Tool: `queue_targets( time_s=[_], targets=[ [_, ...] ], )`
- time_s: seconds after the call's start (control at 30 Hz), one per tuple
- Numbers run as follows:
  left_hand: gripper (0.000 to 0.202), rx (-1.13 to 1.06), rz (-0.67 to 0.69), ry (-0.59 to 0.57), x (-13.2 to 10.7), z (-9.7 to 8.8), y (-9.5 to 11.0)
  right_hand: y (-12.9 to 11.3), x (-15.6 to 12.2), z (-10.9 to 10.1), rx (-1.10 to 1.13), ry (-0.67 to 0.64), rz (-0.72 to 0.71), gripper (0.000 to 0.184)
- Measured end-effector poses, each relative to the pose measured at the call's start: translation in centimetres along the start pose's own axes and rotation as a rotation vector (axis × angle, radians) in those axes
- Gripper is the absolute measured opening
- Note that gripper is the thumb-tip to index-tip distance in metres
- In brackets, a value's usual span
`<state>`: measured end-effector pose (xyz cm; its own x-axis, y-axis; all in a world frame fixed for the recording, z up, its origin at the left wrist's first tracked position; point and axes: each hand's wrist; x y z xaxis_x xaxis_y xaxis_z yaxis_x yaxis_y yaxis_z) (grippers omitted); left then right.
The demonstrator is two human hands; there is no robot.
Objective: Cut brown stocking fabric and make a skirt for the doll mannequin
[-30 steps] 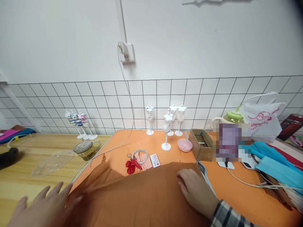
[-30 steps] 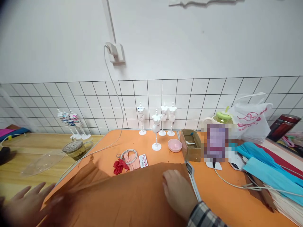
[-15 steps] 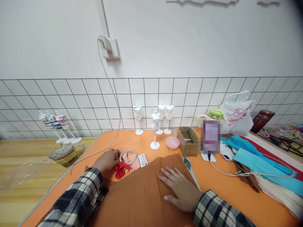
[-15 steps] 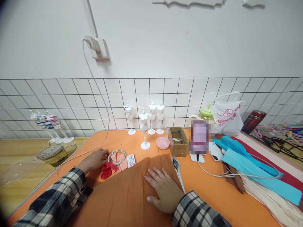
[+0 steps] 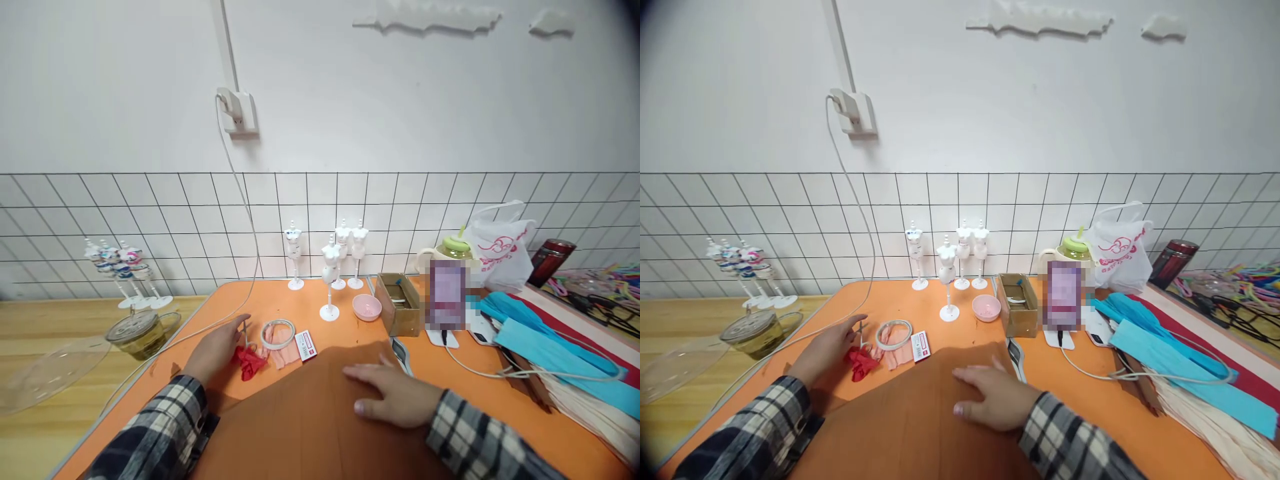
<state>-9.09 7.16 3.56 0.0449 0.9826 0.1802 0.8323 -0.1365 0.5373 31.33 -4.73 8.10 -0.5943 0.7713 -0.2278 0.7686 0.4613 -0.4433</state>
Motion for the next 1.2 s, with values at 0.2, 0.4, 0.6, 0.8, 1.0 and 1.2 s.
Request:
queue_targets(
  time_s=[0.2,0.4,0.6,0.8,1.0,1.2],
  targets=[
    [0.014,-0.285,-0.116,0.013,-1.4,0.3,-0.4,-7.2,3.3,-4.0,-0.338,0.263,-0.147,0.032],
    [0.028,-0.134,-0.069,-0.135,-2.3,-0.1,0.2,-10.3,15.5,0.8,-0.415,0.28,-0.018,0.033],
    [0.034,0.008,-0.196,-0.032,-1.7,2.8,0.9,-8.4,18.2,3.9,-0.366,0.41,0.119,0.029],
    [0.035,0.068,-0.28,0.063,-0.7,4.2,1.9,-7.1,17.9,4.1,-0.374,0.467,0.031,0.033],
    [0.05,0.052,-0.296,0.102,-0.8,4.1,1.3,-7.5,17.8,4.6,-0.399,0.422,-0.014,0.03],
    [0.066,-0.211,-0.057,0.351,-1.6,3.1,0.9,-8.0,17.0,3.5,-0.409,0.384,-0.062,0.033]
  ],
)
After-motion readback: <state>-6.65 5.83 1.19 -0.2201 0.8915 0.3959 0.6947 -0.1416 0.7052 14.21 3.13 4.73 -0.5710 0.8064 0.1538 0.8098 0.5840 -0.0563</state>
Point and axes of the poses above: each hand's wrist, its own x-axis towards the middle knuckle, its own z-axis out of the palm, y = z × x, and after that the axes turned 8 degrees about -x, right-handed
